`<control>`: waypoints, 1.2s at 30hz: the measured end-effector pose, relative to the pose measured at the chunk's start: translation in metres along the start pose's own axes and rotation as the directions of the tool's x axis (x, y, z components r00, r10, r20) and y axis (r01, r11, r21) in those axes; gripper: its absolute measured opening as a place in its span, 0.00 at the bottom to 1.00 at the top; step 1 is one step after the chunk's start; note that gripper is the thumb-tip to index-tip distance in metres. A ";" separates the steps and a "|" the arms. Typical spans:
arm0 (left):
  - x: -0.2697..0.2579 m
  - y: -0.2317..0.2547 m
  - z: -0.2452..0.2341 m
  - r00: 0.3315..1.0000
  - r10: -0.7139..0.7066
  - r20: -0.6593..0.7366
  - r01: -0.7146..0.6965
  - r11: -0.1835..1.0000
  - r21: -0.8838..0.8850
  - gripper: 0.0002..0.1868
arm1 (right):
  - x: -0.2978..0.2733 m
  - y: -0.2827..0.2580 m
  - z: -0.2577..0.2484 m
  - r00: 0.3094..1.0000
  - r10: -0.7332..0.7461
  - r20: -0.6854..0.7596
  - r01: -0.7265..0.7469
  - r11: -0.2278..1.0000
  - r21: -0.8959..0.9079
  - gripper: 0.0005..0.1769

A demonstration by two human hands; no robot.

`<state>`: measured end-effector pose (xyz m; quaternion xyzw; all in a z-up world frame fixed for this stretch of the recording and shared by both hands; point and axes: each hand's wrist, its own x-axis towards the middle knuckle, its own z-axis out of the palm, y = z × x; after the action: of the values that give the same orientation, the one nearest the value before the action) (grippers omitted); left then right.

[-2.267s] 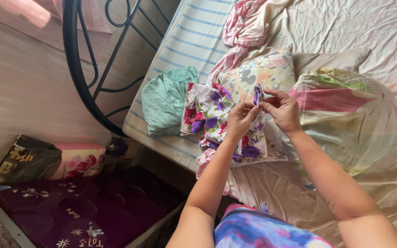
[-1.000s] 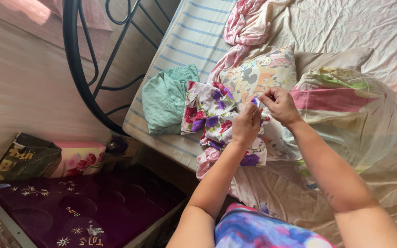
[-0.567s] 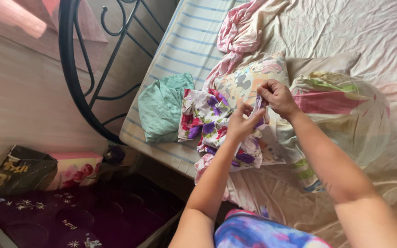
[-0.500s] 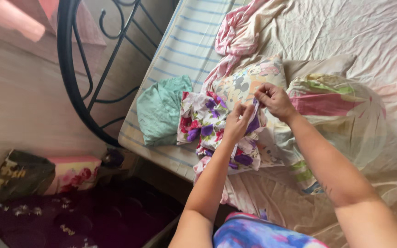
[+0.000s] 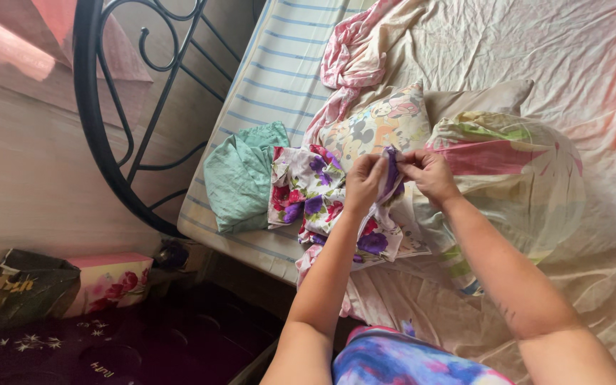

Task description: The person puts pillowcases on several pillows and folds linens on top of a bed.

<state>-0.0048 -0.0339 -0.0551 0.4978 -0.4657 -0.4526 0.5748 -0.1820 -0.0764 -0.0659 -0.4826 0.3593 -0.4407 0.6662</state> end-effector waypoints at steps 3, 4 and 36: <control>0.012 -0.018 -0.011 0.996 -0.048 0.076 0.071 0.934 -0.350 0.07 | 0.000 -0.005 -0.009 0.993 0.114 -0.011 -0.110 0.977 0.184 0.07; 0.014 -0.019 -0.013 0.992 -0.056 0.112 0.103 0.876 -0.472 0.07 | -0.002 -0.012 -0.011 0.986 0.169 0.006 -0.164 0.949 0.268 0.06; 0.046 -0.048 0.017 0.979 -0.197 -0.054 0.176 0.947 -0.269 0.12 | -0.113 -0.039 -0.343 0.808 -0.260 -0.528 0.009 0.903 -0.429 0.21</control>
<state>-0.0171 -0.0864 -0.0973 0.4769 -0.3291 -0.5422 0.6085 -0.5417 -0.0882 -0.1171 -0.4796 0.5905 -0.5278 0.3777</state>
